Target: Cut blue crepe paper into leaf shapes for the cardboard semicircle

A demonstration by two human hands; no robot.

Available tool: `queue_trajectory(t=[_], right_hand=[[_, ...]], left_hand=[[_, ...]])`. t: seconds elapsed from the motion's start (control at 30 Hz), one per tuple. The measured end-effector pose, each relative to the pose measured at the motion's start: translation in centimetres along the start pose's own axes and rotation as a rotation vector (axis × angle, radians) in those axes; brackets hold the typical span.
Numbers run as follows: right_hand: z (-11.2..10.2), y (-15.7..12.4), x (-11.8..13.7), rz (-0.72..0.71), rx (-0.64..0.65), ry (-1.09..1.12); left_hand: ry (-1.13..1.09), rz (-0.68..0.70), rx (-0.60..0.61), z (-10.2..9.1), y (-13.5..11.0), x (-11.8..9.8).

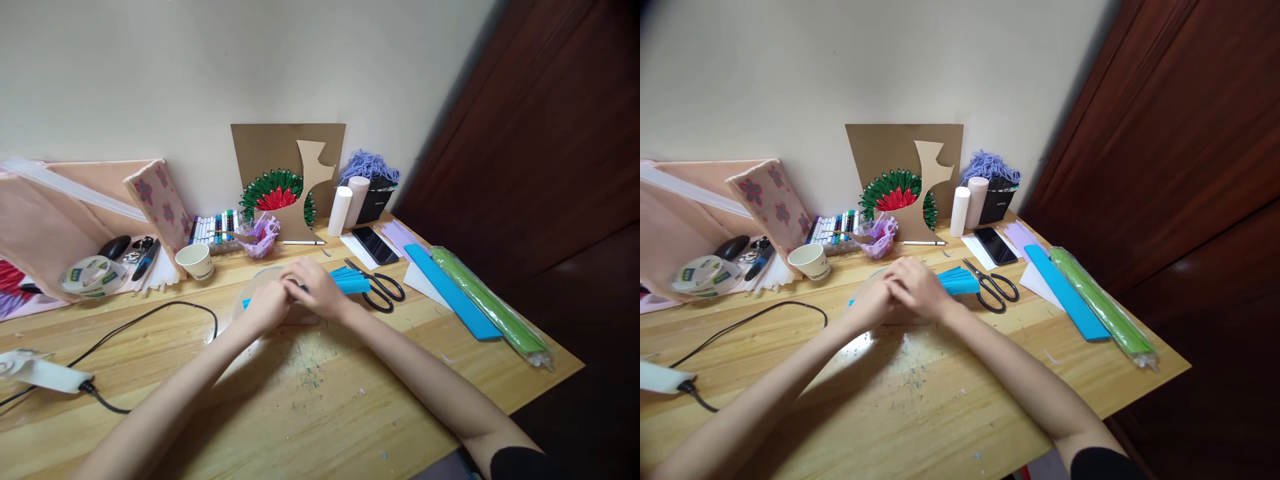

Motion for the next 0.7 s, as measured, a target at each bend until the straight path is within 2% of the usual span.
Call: queue_trajectory(t=[0.07, 0.1, 0.13, 0.2, 0.33, 0.53, 0.7], right_hand=[[-1.2, -1.3, -2.0, 0.133, 0.097, 0.028], [-1.4, -2.1, -2.7, 0.169, 0.199, 0.048], [-1.6, -2.9, -3.3, 0.196, 0.285, 0.072], [-1.6, -4.2, -4.0, 0.219, 0.364, 0.1], [-1.0, -5.6, -4.1, 0.189, 0.325, 0.052], [-0.3, -6.2, -3.6, 0.008, 0.304, -0.096], [0.4, -6.6, -3.1, -0.024, 0.302, -0.155]], left_hand=[[0.056, 0.002, 0.067, -1.5, -0.6, 0.9], [0.085, 0.012, 0.091, -1.9, -0.8, 1.1], [0.115, 0.022, 0.122, -2.1, -1.0, 1.2], [0.145, 0.039, 0.169, -2.1, -1.1, 1.2], [0.091, 0.034, 0.264, -1.7, -1.2, 1.0], [-0.09, 0.02, 0.484, -2.0, -1.3, 1.4], [-0.233, -0.031, 0.572, -2.0, -1.4, 1.4]])
Point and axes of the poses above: each hand's wrist, its own y-axis towards the middle knuckle, its own z-axis out of the palm, x = y × z, the point moved 2 cm from there along y, towards the middle knuckle, and after that the axes turned 3 degrees about -y, right-handed, at the moved point
